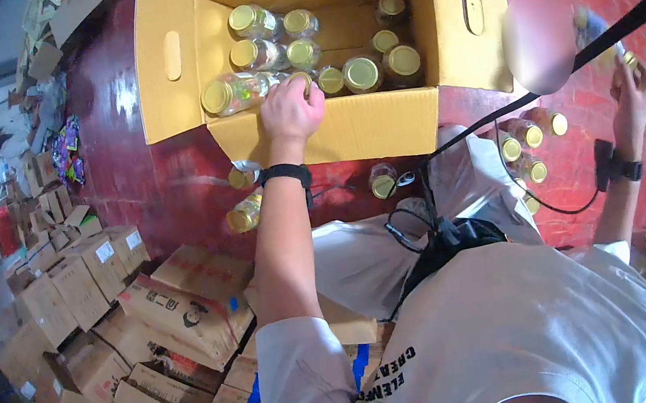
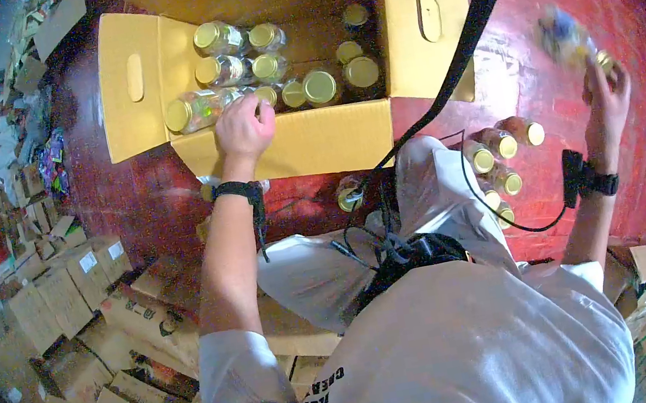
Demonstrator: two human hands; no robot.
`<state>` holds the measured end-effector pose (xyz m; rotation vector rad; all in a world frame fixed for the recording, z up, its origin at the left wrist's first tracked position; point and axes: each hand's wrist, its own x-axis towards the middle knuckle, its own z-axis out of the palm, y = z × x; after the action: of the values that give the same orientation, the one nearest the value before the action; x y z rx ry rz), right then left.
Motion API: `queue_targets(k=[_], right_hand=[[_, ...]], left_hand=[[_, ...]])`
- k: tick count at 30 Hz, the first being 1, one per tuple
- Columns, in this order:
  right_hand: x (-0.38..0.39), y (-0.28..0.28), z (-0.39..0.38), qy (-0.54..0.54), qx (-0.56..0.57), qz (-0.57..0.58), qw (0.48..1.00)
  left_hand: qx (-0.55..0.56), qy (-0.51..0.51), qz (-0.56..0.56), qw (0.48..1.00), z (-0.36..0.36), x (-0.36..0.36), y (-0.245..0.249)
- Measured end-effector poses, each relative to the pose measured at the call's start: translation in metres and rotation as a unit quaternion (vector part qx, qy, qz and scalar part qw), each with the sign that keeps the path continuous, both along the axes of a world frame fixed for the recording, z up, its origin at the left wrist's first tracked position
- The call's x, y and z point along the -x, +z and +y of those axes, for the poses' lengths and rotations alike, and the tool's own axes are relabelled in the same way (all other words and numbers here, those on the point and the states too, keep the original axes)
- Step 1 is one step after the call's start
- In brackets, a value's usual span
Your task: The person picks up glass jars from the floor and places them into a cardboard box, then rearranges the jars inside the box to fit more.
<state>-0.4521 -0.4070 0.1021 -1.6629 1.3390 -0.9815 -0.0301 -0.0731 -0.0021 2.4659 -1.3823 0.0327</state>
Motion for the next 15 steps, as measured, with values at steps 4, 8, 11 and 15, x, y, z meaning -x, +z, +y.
queue_targets(k=[4,8,11,15], right_hand=[[-0.111,0.06,0.035,0.147,-0.007,-0.077,0.986],[-0.236,0.048,0.05,0.397,-0.015,-0.027,0.917],[-0.324,0.002,0.048,0.501,-0.026,0.069,0.862],[-0.397,-0.083,0.05,0.477,0.042,0.249,0.842]], left_hand=[[0.022,0.004,-0.005,1.0,0.0,0.001,0.001],[0.019,0.003,0.003,1.0,0.0,0.001,0.006],[0.031,-0.006,0.004,0.999,-0.004,-0.002,0.006],[0.005,0.002,-0.004,1.0,-0.002,-0.001,0.0]])
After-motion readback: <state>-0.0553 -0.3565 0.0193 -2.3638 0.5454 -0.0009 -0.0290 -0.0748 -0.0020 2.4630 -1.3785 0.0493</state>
